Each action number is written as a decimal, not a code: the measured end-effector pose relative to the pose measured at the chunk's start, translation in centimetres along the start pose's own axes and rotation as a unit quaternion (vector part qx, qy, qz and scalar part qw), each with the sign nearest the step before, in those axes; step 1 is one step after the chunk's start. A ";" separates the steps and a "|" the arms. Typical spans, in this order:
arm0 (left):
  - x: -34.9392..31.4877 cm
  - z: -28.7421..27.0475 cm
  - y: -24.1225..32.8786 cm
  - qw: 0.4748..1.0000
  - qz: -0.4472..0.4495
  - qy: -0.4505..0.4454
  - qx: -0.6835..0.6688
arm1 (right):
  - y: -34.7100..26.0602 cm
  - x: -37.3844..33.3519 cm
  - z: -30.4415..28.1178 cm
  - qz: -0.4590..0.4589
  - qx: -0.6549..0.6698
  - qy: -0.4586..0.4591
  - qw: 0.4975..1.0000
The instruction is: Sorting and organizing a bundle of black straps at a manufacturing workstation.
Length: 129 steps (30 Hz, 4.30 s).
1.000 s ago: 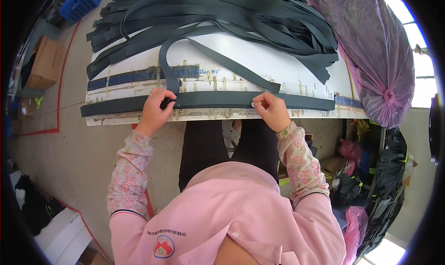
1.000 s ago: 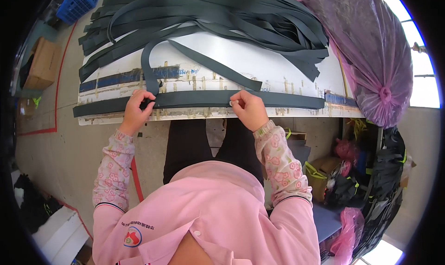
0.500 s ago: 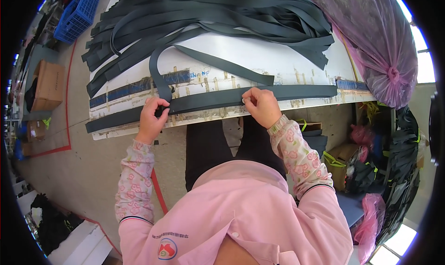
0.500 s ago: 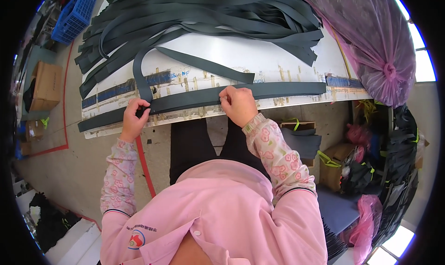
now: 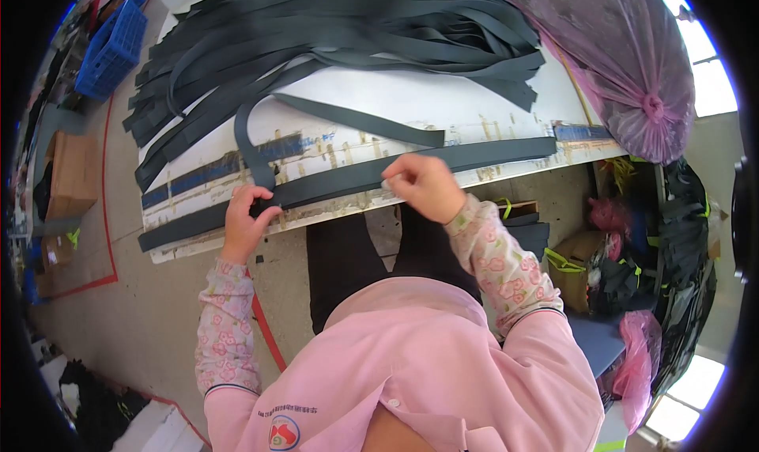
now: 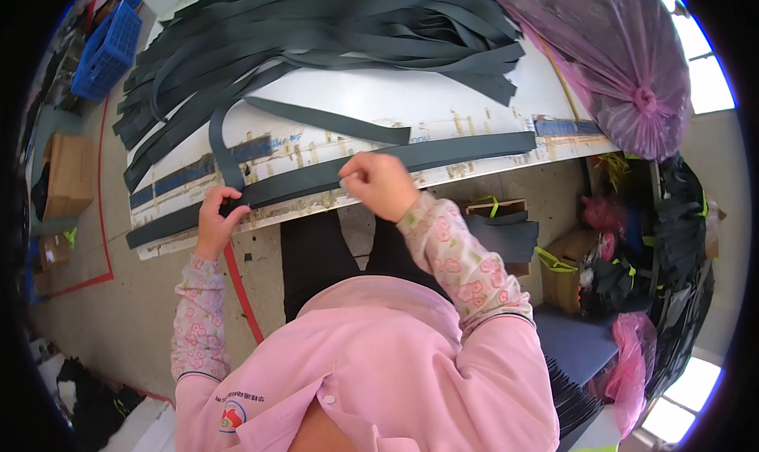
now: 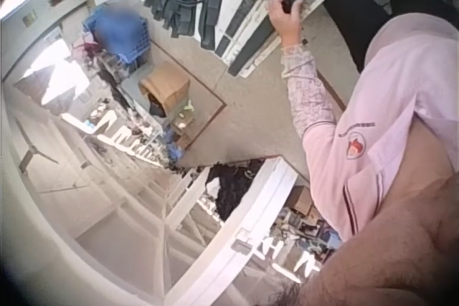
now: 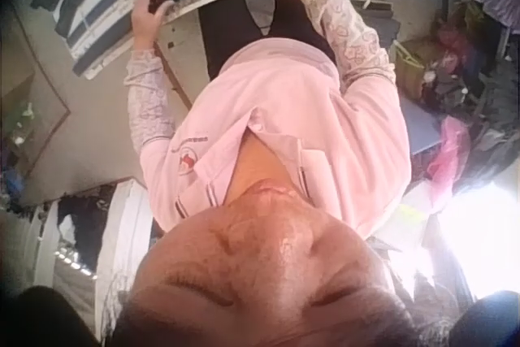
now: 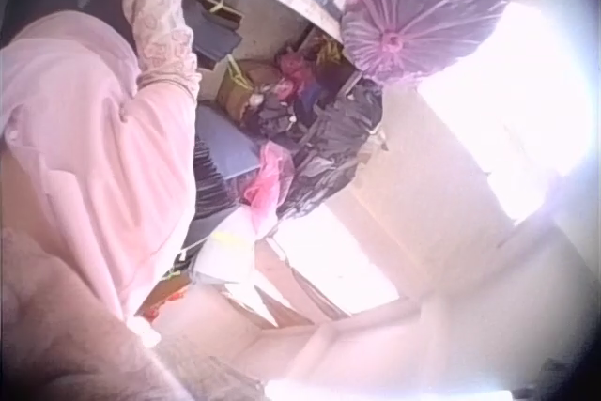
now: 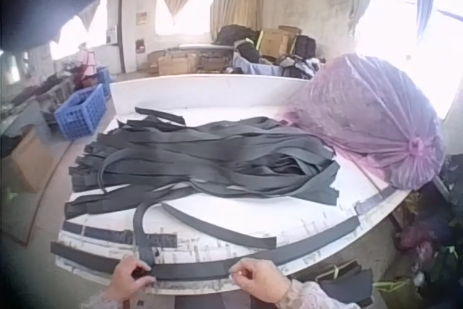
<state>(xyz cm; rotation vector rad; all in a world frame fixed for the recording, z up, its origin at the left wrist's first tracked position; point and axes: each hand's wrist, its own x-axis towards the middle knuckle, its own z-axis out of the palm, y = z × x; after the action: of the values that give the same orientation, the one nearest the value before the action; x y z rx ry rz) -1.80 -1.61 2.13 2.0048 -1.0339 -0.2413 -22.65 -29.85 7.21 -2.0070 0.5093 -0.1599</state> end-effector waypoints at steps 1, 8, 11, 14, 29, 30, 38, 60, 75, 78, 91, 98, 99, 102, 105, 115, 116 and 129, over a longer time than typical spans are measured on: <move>-0.5 -0.3 -0.2 1.000 -0.005 0.007 0.007 | -0.8 -0.2 1.5 0.004 0.020 -0.036 0.999; -0.7 0.2 -2.3 0.999 -0.014 0.007 -0.043 | -2.3 2.0 6.8 -0.021 0.010 -0.323 0.946; -1.7 0.0 -3.2 0.995 -0.039 0.037 -0.078 | -3.5 6.0 5.0 -0.033 -0.005 -0.400 0.916; -2.3 0.5 -3.2 0.992 -0.029 0.100 -0.070 | -4.9 8.5 5.2 -0.087 -0.209 -0.042 0.973; -1.1 0.0 -1.1 0.997 0.039 0.060 0.006 | -5.3 5.2 15.5 -0.088 -0.048 -0.117 0.988; -1.0 -0.1 -1.1 0.997 0.037 0.063 0.006 | -5.1 5.2 15.7 -0.082 -0.048 -0.104 0.990; -0.8 0.3 -1.3 0.997 0.047 0.067 0.010 | -4.8 5.2 16.0 -0.080 -0.073 -0.081 0.991; -0.6 -0.2 -0.4 1.000 0.004 0.017 0.012 | 2.8 0.8 0.7 -0.008 -0.088 0.032 0.996; -0.6 -0.3 -0.2 1.000 0.000 0.021 0.005 | 1.6 1.1 -0.8 0.032 0.021 0.019 0.999; -0.8 -0.7 -0.2 1.000 -0.005 0.015 0.007 | -0.1 1.2 0.3 0.024 0.078 0.021 0.996; -0.7 0.6 -1.8 0.994 0.047 0.096 -0.014 | -4.5 5.9 13.5 -0.080 0.041 -0.107 0.990; -0.8 0.2 -1.1 0.996 0.057 0.072 0.021 | -4.9 5.4 15.7 -0.092 -0.030 -0.073 0.993; -0.8 0.2 -1.1 0.996 0.057 0.071 0.019 | -4.8 5.4 16.0 -0.092 -0.025 -0.066 0.993; -0.9 0.1 -1.1 0.996 0.051 0.070 0.021 | -5.0 5.5 16.3 -0.085 -0.044 -0.064 0.993; -0.9 0.3 -1.1 0.996 0.051 0.073 0.026 | -4.7 5.4 16.7 -0.103 -0.084 -0.051 0.990; -1.0 0.2 -0.8 0.996 0.053 0.071 0.024 | 0.4 4.2 4.7 0.062 0.038 -0.067 0.995; -0.9 0.2 -0.7 0.996 0.049 0.075 0.026 | 2.2 3.8 2.6 0.072 0.037 -0.050 0.995; -0.6 0.7 -0.6 0.997 0.039 0.060 0.037 | 2.8 0.5 1.0 -0.002 -0.073 0.052 0.996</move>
<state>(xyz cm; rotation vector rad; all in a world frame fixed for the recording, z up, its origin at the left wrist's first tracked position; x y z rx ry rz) -2.17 -1.35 1.12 2.0141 -1.0561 -0.0394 -22.65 -30.39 4.21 -2.1515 0.5970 -0.2355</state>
